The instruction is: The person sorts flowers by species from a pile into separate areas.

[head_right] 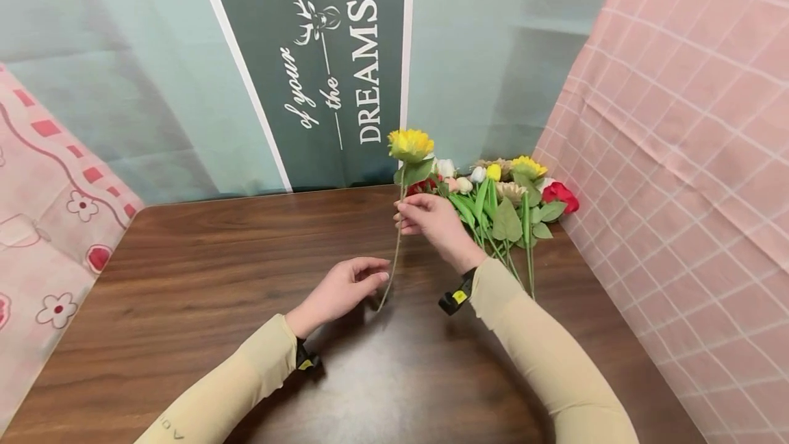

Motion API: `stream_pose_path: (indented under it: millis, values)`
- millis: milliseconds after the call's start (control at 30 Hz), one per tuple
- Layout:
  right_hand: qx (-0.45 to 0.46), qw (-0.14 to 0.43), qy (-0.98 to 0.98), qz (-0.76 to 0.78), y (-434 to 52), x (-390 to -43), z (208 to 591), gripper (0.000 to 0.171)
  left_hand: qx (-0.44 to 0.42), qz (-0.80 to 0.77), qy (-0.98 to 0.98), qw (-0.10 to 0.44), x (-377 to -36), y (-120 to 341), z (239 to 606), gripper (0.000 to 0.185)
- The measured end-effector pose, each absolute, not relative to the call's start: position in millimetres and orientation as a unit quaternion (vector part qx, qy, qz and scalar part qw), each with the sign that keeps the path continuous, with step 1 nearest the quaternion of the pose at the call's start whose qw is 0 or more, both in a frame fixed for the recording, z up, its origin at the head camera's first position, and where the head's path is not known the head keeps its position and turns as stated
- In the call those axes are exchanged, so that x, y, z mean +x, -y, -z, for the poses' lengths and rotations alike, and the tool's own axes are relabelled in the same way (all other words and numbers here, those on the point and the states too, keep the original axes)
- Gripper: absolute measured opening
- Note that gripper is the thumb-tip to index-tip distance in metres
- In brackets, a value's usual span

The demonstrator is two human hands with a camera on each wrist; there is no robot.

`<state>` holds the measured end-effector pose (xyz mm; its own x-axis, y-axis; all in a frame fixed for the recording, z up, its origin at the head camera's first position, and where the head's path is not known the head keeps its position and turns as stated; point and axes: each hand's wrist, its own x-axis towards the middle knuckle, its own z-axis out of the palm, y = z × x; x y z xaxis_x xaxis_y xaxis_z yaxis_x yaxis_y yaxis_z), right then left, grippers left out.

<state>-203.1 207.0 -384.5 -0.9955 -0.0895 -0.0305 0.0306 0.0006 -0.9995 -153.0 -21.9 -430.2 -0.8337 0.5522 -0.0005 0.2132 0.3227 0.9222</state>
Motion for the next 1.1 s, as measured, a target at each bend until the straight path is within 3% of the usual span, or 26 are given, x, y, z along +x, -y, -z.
stream_pose_path:
  millis: [300, 767, 933, 1100]
  values:
    - [-0.027, 0.069, -0.708, 0.703, -174, -203, 398, 0.026, 0.192, -0.597, -0.762, 0.163, -155, 29, 435, 0.030]
    - [-0.027, 0.088, -0.714, 0.694, -151, -206, 409, 0.027, 0.155, -0.594, -0.775, 0.147, -162, 46, 439, 0.017]
    - [-0.072, 0.082, -0.768, 0.631, -142, -204, 414, 0.029, 0.131, -0.543, -0.820, 0.125, -168, 88, 441, 0.013]
    - [-0.137, 0.035, -0.869, 0.475, -133, -198, 416, 0.031, 0.096, -0.422, -0.899, 0.073, -174, 174, 440, 0.015]
